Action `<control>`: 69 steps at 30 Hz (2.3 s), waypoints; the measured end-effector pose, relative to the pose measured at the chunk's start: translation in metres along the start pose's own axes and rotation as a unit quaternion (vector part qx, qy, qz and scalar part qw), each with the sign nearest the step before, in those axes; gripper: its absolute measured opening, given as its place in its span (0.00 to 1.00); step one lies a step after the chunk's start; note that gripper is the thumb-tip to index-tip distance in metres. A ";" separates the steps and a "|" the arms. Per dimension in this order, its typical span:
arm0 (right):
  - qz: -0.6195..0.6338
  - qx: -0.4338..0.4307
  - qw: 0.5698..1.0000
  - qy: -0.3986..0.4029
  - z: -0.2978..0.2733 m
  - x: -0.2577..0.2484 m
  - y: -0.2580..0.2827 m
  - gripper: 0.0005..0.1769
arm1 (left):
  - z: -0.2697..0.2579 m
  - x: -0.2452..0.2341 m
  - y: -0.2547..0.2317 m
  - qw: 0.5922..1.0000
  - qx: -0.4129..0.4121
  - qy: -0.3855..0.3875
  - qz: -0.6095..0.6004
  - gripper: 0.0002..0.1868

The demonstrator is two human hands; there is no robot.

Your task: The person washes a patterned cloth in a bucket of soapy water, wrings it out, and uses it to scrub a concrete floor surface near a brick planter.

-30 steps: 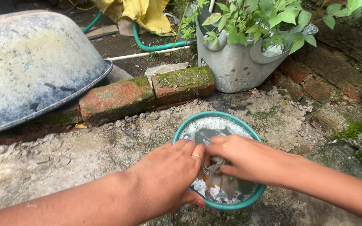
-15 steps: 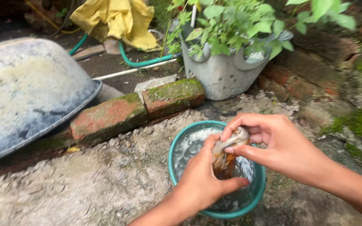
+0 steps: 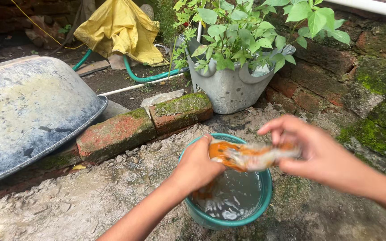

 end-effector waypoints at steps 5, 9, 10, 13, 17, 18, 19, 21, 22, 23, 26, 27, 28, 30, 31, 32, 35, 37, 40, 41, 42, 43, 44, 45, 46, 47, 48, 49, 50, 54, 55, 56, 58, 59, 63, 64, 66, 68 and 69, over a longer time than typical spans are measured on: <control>0.033 0.069 0.989 0.130 0.000 0.060 -0.016 0.53 | -0.006 0.007 -0.020 0.999 0.006 -0.028 -0.041 0.33; 0.164 0.155 0.950 0.218 0.018 0.090 -0.001 0.44 | -0.006 0.021 -0.036 0.980 0.020 -0.086 -0.178 0.34; 0.170 0.151 0.947 0.228 0.024 0.097 0.002 0.40 | -0.008 0.020 -0.039 0.970 0.005 -0.075 -0.231 0.36; 0.279 0.159 0.924 0.209 0.034 0.113 0.001 0.36 | -0.013 0.018 -0.043 0.937 -0.013 -0.039 -0.348 0.43; 0.401 0.198 0.872 0.200 0.032 0.111 -0.018 0.31 | -0.015 -0.008 -0.026 0.943 0.027 0.017 -0.332 0.37; 0.397 0.193 0.878 0.185 0.030 0.106 -0.022 0.30 | -0.016 -0.015 -0.019 0.949 0.033 0.028 -0.312 0.34; 0.392 0.188 0.884 0.169 0.029 0.100 -0.024 0.29 | -0.018 -0.023 -0.011 0.967 0.040 0.043 -0.247 0.33; 0.386 0.165 0.898 0.132 0.030 0.091 -0.020 0.28 | -0.026 -0.031 0.002 0.989 0.053 0.071 -0.116 0.33; 0.383 0.149 0.905 0.110 0.028 0.085 -0.017 0.29 | -0.030 -0.028 0.005 0.992 0.084 0.073 -0.058 0.38; 0.381 0.132 0.911 0.087 0.027 0.082 -0.012 0.29 | -0.035 -0.025 0.007 0.991 0.114 0.075 0.000 0.45; 0.395 0.150 0.905 0.051 0.028 0.087 0.001 0.29 | -0.034 -0.016 0.001 0.992 0.091 0.088 0.001 0.56; 0.393 0.148 0.906 0.050 0.029 0.089 0.003 0.30 | -0.032 -0.011 -0.003 0.993 0.063 0.094 -0.027 0.58; 0.392 0.146 0.907 0.050 0.030 0.092 0.005 0.31 | -0.031 -0.006 -0.005 0.992 0.008 0.084 -0.093 0.57; 0.382 0.146 0.911 0.044 0.032 0.097 0.006 0.33 | -0.028 0.003 -0.007 0.968 -0.103 0.060 -0.222 0.57; 0.373 0.148 0.915 0.039 0.034 0.100 0.006 0.33 | -0.028 0.008 -0.007 0.953 -0.121 0.046 -0.275 0.56; 0.365 0.149 0.919 0.034 0.036 0.103 0.005 0.34 | -0.029 0.013 -0.004 0.935 -0.139 0.031 -0.325 0.55; 0.366 0.168 0.915 0.001 0.039 0.111 0.001 0.28 | -0.028 0.030 0.005 0.894 -0.114 0.013 -0.434 0.44; 0.398 0.188 0.898 0.002 0.041 0.112 -0.002 0.31 | -0.027 0.034 0.011 0.891 -0.095 0.014 -0.445 0.35; 0.342 0.229 0.909 0.062 0.041 0.102 -0.008 0.28 | -0.027 0.032 0.012 0.930 -0.080 0.009 -0.359 0.26; 0.305 0.244 0.916 0.091 0.044 0.095 -0.012 0.26 | -0.027 0.027 0.010 0.949 -0.062 0.002 -0.309 0.26; 0.205 0.178 0.955 0.120 0.046 0.087 -0.015 0.28 | -0.027 0.024 0.007 0.965 -0.043 -0.005 -0.258 0.25; 0.101 0.109 0.978 0.146 0.048 0.076 -0.019 0.29 | -0.027 0.021 0.003 0.983 -0.031 0.008 -0.183 0.27; -0.004 0.038 0.985 0.170 0.048 0.067 -0.024 0.31 | -0.027 0.019 -0.001 0.994 -0.020 0.022 -0.107 0.30; 0.034 0.083 0.974 0.208 0.047 0.058 -0.031 0.36 | -0.026 0.016 -0.006 0.999 -0.008 0.035 -0.031 0.32; 0.070 0.129 0.958 0.245 0.044 0.048 -0.038 0.41 | -0.022 0.016 -0.011 0.998 -0.013 0.056 0.002 0.32; 0.105 0.175 0.938 0.281 0.041 0.039 -0.044 0.47 | -0.016 0.018 -0.017 0.996 -0.019 0.077 0.034 0.32; 0.167 0.159 0.928 0.294 0.039 0.032 -0.046 0.48 | -0.011 0.019 -0.021 0.993 -0.022 0.100 0.065 0.33; 0.229 0.143 0.913 0.306 0.038 0.024 -0.046 0.49 | -0.007 0.019 -0.024 0.993 -0.002 0.103 0.062 0.33; 0.289 0.125 0.895 0.316 0.038 0.020 -0.042 0.49 | -0.003 0.017 -0.026 0.993 0.019 0.105 0.059 0.33; 0.362 0.053 0.874 0.320 0.030 0.013 -0.010 0.51 | -0.006 0.007 -0.022 0.977 0.153 0.097 0.111 0.45; 0.377 0.116 0.866 0.307 0.027 0.017 -0.004 0.51 | -0.008 0.007 -0.022 0.974 0.158 0.103 0.123 0.44; 0.390 0.180 0.854 0.292 0.025 0.023 0.001 0.52 | -0.011 0.009 -0.021 0.971 0.162 0.111 0.135 0.43; 0.437 0.211 0.817 0.310 0.029 0.040 0.007 0.48 | -0.017 0.014 -0.022 0.954 0.199 0.126 0.185 0.43; 0.460 0.227 0.797 0.318 0.031 0.047 0.007 0.47 | -0.020 0.018 -0.023 0.938 0.231 0.132 0.222 0.44; 0.338 0.249 0.847 0.325 0.040 0.063 0.000 0.46 | -0.019 0.029 -0.021 0.899 0.237 0.160 0.332 0.48; 0.270 0.257 0.867 0.330 0.041 0.068 -0.002 0.44 | -0.018 0.033 -0.018 0.892 0.225 0.154 0.361 0.43; 0.183 0.254 0.886 0.342 0.042 0.074 -0.003 0.41 | -0.017 0.044 -0.008 0.875 0.203 0.142 0.416 0.34; 0.146 0.233 0.892 0.359 0.043 0.082 -0.002 0.36 | -0.017 0.051 0.006 0.869 0.215 0.114 0.430 0.25; 0.083 0.196 0.915 0.343 0.043 0.085 -0.002 0.31 | -0.015 0.053 0.012 0.866 0.221 0.099 0.437 0.20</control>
Point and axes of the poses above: each hand's wrist, its own z-axis towards the middle knuckle, its own x-axis out of the palm, y = z × x, the point moved 1 cm from there along z, towards the middle knuckle, and after that the axes turned 15 degrees about -z, right-handed, at the moved point
